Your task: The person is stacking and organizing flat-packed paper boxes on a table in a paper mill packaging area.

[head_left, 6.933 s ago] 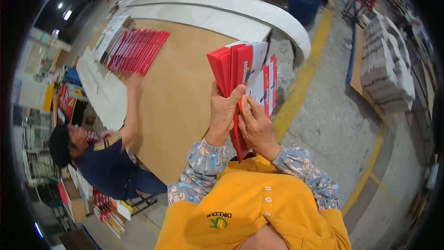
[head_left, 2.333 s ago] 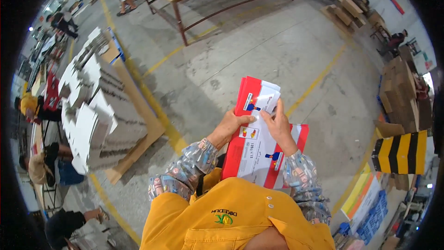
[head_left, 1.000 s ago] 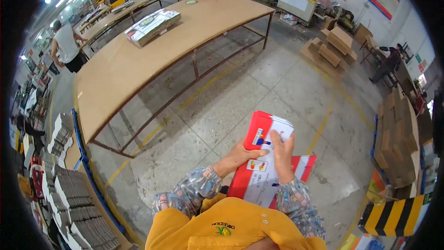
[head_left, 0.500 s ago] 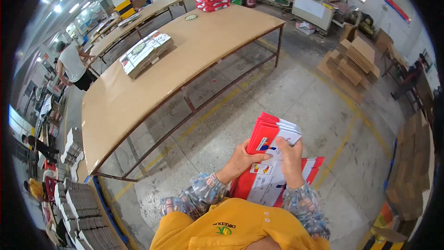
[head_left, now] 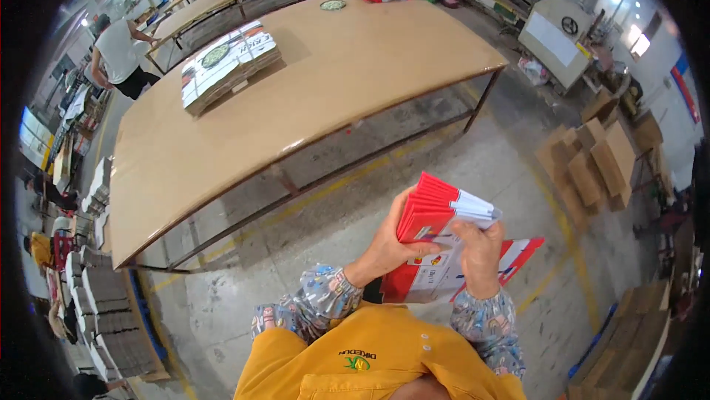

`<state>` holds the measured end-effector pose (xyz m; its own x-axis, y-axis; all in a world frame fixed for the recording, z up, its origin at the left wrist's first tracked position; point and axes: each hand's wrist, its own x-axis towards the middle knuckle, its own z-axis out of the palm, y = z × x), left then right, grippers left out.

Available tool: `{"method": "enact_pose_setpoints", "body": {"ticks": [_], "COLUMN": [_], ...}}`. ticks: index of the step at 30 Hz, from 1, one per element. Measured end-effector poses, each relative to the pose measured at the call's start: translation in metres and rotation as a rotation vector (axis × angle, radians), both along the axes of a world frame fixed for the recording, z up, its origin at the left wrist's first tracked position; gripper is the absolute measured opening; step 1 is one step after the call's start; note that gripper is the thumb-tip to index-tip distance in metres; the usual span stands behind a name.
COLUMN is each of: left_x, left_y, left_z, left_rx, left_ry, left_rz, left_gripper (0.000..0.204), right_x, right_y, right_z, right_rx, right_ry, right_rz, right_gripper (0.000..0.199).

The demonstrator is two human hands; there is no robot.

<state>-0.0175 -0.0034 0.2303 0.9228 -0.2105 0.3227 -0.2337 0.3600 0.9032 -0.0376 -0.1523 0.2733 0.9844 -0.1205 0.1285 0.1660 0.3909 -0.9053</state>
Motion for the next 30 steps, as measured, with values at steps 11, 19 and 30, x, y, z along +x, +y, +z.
{"method": "enact_pose_setpoints", "body": {"ticks": [11,19,30], "left_x": [0.1,0.174,0.178], "left_y": [0.007,0.036,0.052], "left_z": [0.026,-0.01,-0.079], "left_rx": [0.167,0.356,0.526], "left_ry": [0.138,-0.329,-0.03], "left_rz": [-0.102,0.345,0.663], "left_gripper": [0.056,0.033,0.034], "right_x": [0.1,0.199,0.285], "right_y": [-0.014,0.001,0.02], "right_z": [0.021,0.018,-0.01], "right_rx": [-0.12,-0.241,-0.222], "right_ry": [-0.156,-0.524,-0.555], "right_rz": [0.07,0.361,0.804], "right_gripper": [0.031,0.041,0.045]}}
